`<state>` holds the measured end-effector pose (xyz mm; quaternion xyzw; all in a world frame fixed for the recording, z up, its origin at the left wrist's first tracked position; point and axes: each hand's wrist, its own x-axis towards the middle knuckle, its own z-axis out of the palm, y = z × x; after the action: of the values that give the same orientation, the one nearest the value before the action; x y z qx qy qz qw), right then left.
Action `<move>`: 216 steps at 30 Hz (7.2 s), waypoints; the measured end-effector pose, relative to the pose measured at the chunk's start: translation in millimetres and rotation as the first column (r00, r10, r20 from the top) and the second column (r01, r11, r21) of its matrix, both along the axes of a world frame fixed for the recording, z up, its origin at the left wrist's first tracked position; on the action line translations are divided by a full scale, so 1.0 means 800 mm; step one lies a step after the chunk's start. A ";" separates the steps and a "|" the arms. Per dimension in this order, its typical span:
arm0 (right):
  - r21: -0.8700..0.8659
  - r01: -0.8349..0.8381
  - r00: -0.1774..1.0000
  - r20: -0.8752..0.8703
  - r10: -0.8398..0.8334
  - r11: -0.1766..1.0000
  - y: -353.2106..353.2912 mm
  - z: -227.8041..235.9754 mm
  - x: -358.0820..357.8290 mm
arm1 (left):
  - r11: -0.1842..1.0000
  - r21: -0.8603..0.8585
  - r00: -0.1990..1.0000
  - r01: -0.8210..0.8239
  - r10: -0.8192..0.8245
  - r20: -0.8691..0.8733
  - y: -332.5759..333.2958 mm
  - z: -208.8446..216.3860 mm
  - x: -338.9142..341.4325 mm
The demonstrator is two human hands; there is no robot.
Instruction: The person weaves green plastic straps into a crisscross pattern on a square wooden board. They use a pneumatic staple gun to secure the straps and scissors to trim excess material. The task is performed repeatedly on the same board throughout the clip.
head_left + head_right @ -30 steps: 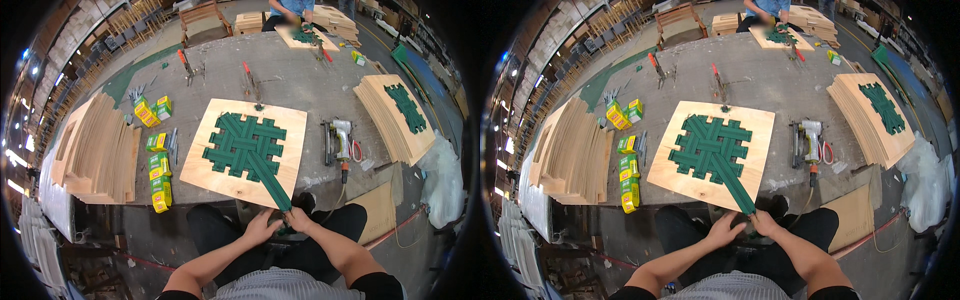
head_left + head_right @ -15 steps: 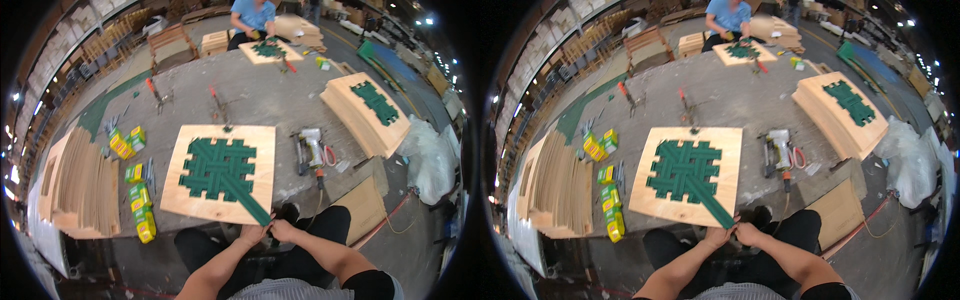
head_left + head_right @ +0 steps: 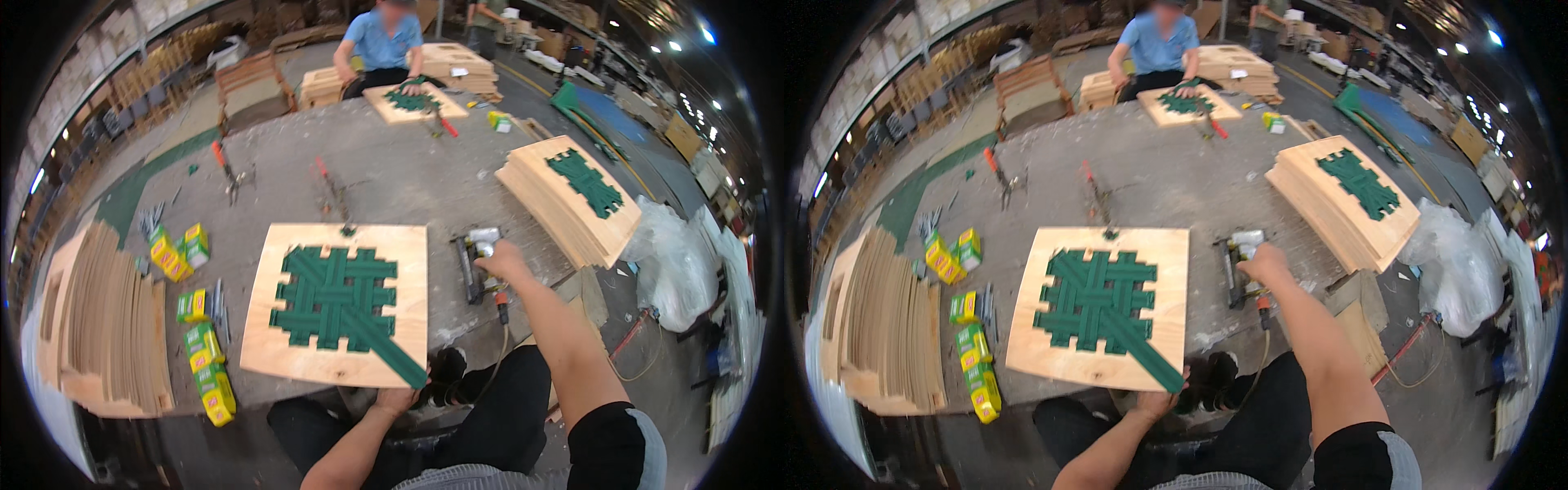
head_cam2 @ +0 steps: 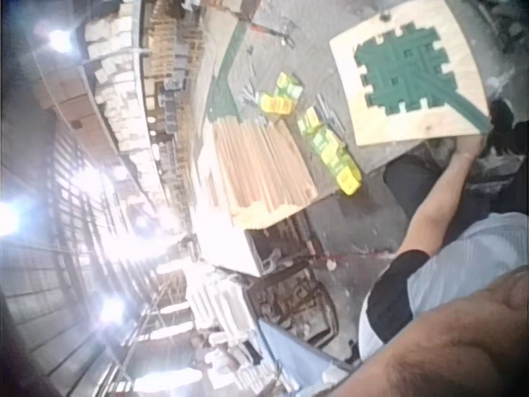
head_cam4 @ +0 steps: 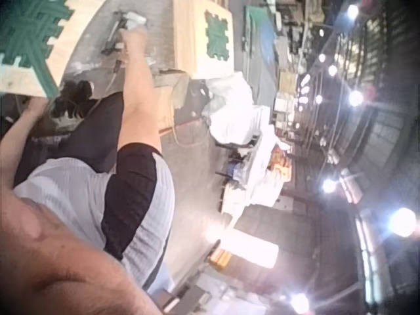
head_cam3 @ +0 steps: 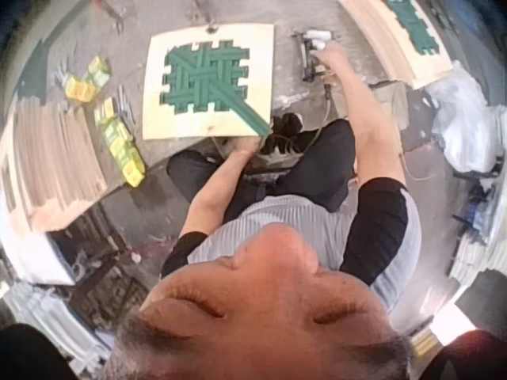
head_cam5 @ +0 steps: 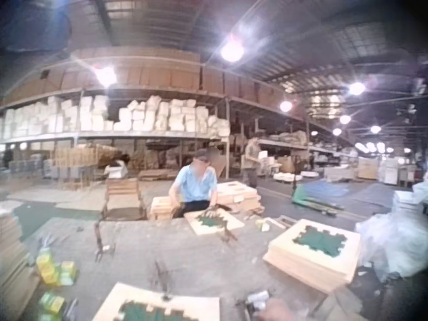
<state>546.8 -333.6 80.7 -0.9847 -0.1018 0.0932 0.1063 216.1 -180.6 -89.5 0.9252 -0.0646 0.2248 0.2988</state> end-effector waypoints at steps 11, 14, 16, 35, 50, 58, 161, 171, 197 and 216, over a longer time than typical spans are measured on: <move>0.817 0.242 0.952 -0.303 0.032 0.523 -0.001 0.073 -0.091 | 0.998 -0.052 0.999 -0.039 0.039 -0.004 0.009 -0.002 0.001; 0.777 0.313 0.897 -0.431 0.098 0.546 0.007 0.103 -0.161 | 0.998 -0.033 0.998 -0.054 0.055 0.008 0.013 -0.006 0.002; 0.737 0.268 0.866 -0.466 0.180 0.620 0.025 0.100 -0.208 | 0.996 -0.052 0.997 -0.070 0.071 0.026 0.012 -0.004 0.004; 0.443 -0.072 0.732 -0.585 0.349 0.894 0.110 0.041 -0.281 | 0.924 -0.382 0.998 -0.032 0.012 -0.054 0.023 0.009 0.008; 0.485 -0.104 0.690 -0.593 0.414 0.868 0.104 0.033 -0.306 | 0.963 -0.269 0.990 0.003 -0.040 -0.136 0.009 0.013 -0.003; 0.627 0.012 0.709 -0.554 0.436 0.779 0.093 0.034 -0.302 | 0.938 -0.303 0.907 -0.169 0.027 -0.420 -0.012 0.022 -0.027; 0.375 0.230 0.971 -0.152 -0.185 0.898 -0.082 0.000 -0.007 | 0.896 -0.080 0.899 -0.438 0.436 -0.033 0.076 0.114 0.010; 0.464 -0.692 0.672 0.134 0.728 0.553 -0.036 0.019 -0.130 | 0.018 -0.831 0.831 -0.556 0.006 -0.556 0.152 0.198 0.048; 0.007 -0.977 -0.211 0.151 0.966 -0.214 0.107 -0.003 -0.089 | 0.177 -0.807 0.815 -0.563 -0.040 -0.578 0.111 0.241 0.025; 0.463 -0.678 0.734 0.452 0.506 0.570 0.011 -0.008 -0.126 | -0.042 -0.931 0.932 -0.362 0.007 -0.363 0.064 0.235 -0.140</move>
<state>445.7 -325.1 74.7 -0.8068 -0.4662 -0.0482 0.3598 103.9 -129.6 98.4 0.4547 0.2782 0.1233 0.8371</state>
